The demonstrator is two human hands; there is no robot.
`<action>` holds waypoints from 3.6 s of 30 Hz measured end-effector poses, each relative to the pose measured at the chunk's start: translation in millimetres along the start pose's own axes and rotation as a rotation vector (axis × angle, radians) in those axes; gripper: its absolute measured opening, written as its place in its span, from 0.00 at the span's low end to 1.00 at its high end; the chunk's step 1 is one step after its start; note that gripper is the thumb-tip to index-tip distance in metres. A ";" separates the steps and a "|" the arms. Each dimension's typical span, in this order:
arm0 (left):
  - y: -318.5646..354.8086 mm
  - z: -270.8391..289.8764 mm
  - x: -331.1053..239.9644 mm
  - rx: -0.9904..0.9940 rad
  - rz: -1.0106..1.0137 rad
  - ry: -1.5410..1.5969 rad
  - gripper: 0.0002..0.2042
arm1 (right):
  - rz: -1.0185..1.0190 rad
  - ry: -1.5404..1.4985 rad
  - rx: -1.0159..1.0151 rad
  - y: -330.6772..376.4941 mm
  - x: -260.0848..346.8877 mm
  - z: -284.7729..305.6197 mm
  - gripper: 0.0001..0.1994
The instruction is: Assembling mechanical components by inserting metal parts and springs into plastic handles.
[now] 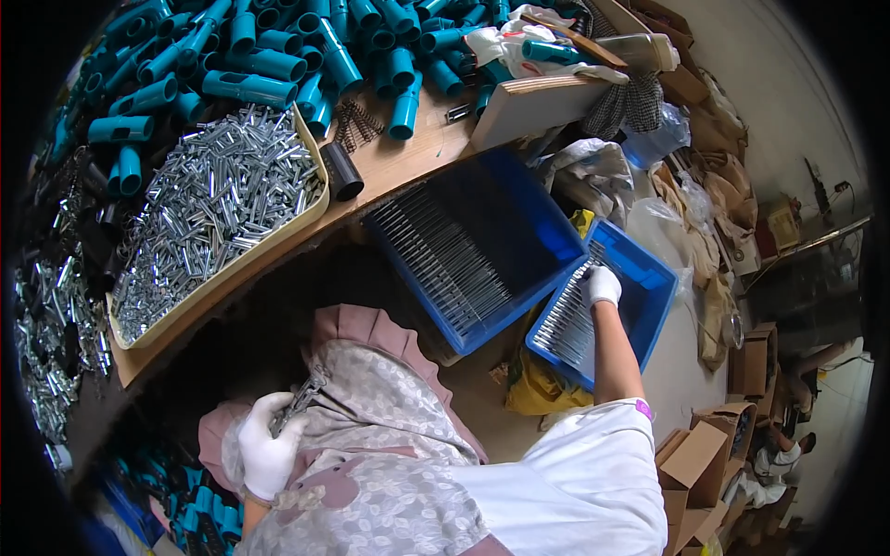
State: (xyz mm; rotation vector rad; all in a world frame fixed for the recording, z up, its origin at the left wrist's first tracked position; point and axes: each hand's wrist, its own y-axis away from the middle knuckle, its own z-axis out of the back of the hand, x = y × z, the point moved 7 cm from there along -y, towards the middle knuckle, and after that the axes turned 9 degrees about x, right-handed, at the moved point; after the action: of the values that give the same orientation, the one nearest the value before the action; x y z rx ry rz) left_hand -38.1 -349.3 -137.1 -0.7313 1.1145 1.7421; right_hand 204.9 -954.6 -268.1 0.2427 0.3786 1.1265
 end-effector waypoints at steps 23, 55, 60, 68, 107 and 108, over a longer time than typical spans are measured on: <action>7.7 34.3 5.3 -0.104 -0.299 -0.038 0.15 | 0.563 -1.667 -0.201 93.6 21.2 121.6 0.06; 74.0 142.2 36.4 -0.515 -0.136 0.345 0.11 | 1.098 -1.126 1.193 471.1 425.7 51.6 0.14; 75.8 142.0 40.4 -0.533 -0.103 0.322 0.10 | 1.319 -0.930 0.951 467.9 426.8 55.5 0.11; 79.3 140.7 33.7 -0.565 -0.127 0.212 0.09 | 1.052 -1.089 1.599 465.3 422.5 29.1 0.13; 75.8 112.3 18.7 -0.184 -0.479 0.081 0.15 | 1.779 -0.606 0.697 459.6 414.0 106.2 0.13; 75.3 111.2 23.3 -0.183 -0.478 0.083 0.15 | 1.825 -0.592 0.662 463.1 413.0 106.5 0.14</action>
State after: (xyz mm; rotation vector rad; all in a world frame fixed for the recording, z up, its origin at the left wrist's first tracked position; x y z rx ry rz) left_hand -117.1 -252.4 -82.6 -1.0926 0.7574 1.4223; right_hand 20.2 -386.9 -68.0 1.6975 -0.1530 2.5384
